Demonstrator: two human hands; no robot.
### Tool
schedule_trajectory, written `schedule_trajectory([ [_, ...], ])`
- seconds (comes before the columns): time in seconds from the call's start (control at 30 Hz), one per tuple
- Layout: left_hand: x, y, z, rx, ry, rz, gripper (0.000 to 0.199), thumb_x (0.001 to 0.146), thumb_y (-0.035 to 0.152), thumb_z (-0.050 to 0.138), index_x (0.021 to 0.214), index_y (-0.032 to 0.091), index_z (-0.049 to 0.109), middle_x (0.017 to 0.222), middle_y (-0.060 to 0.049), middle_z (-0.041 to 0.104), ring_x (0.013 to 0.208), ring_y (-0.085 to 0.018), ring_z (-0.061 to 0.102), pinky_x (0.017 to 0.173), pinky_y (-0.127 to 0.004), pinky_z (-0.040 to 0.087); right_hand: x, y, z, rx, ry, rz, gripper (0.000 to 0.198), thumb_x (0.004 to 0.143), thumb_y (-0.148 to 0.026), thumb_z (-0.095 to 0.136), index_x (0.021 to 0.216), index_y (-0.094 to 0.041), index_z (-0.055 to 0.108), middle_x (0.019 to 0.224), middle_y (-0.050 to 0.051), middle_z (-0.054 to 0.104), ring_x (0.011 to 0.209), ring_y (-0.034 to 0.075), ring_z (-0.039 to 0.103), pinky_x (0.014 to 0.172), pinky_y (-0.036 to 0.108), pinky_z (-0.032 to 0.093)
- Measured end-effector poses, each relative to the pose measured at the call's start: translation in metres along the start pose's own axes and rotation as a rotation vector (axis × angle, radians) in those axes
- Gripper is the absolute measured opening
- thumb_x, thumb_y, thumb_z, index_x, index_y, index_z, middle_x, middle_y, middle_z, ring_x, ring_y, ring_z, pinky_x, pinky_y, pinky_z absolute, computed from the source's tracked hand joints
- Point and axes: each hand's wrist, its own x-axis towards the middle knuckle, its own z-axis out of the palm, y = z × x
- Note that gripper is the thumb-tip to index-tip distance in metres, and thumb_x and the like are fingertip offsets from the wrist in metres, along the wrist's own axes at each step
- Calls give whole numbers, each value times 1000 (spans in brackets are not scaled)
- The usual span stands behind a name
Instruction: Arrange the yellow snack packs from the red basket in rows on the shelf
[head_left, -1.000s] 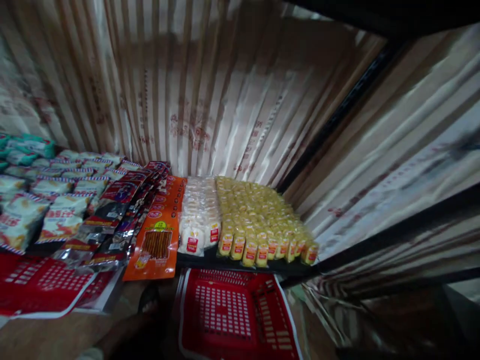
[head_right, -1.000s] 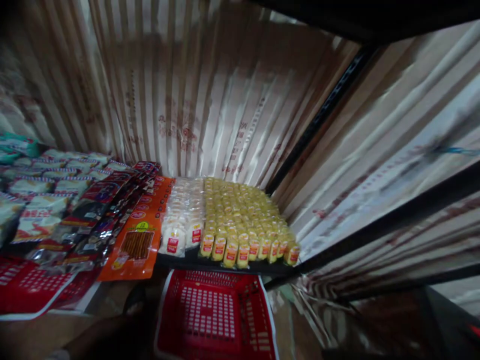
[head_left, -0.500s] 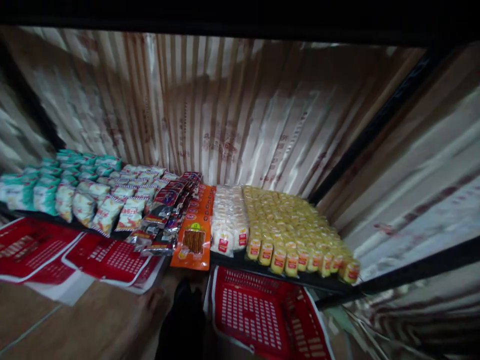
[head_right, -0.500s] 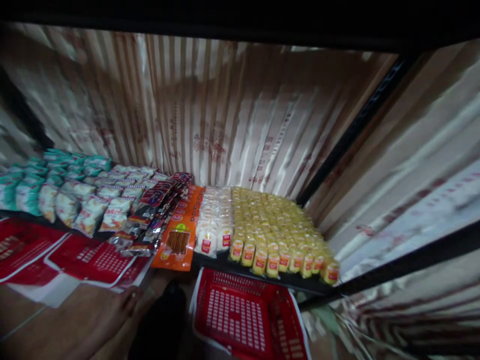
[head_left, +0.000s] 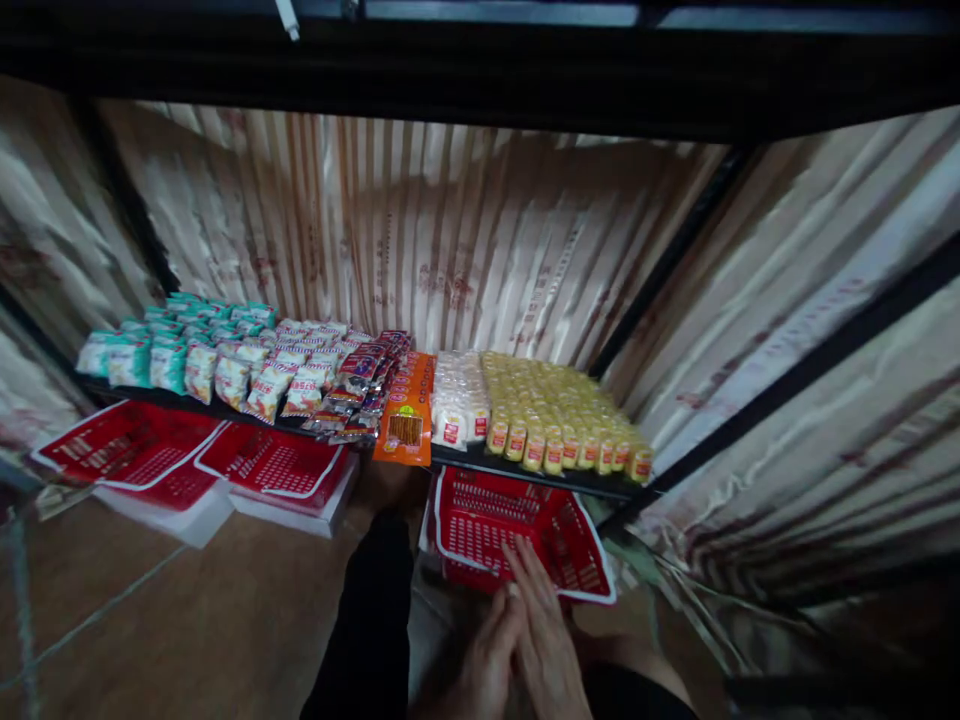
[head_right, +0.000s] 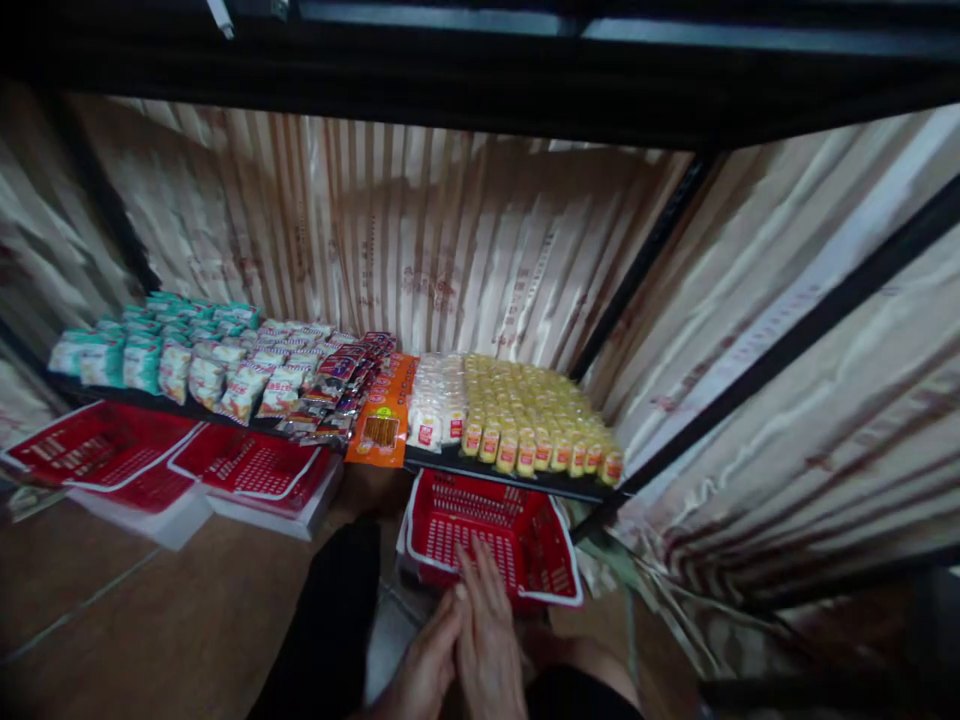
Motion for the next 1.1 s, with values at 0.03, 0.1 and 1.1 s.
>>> schedule_trajectory([
  [0.03,-8,-7,0,41,-75,-48,68,64,59,64,117,17,56,123,-12,57,116,-28,51,95,-41,42,-13,13,-12,-50,45,38,49,91,-42,30,132,-20,46,143,7,37,133,24,32,107,48,33],
  [0.1,-22,-14,-3,218,-133,-114,59,61,54,68,104,13,62,101,-13,65,92,-26,63,76,-39,48,-43,48,-39,-159,122,78,49,88,-48,35,120,-19,57,132,11,51,127,28,41,104,53,35],
  [1.1,-62,-11,-139,877,544,169,27,74,27,49,91,12,64,102,-13,67,100,-25,61,89,-35,47,45,-49,56,196,-196,558,30,80,-36,47,93,-15,65,92,11,68,92,25,62,84,37,45],
])
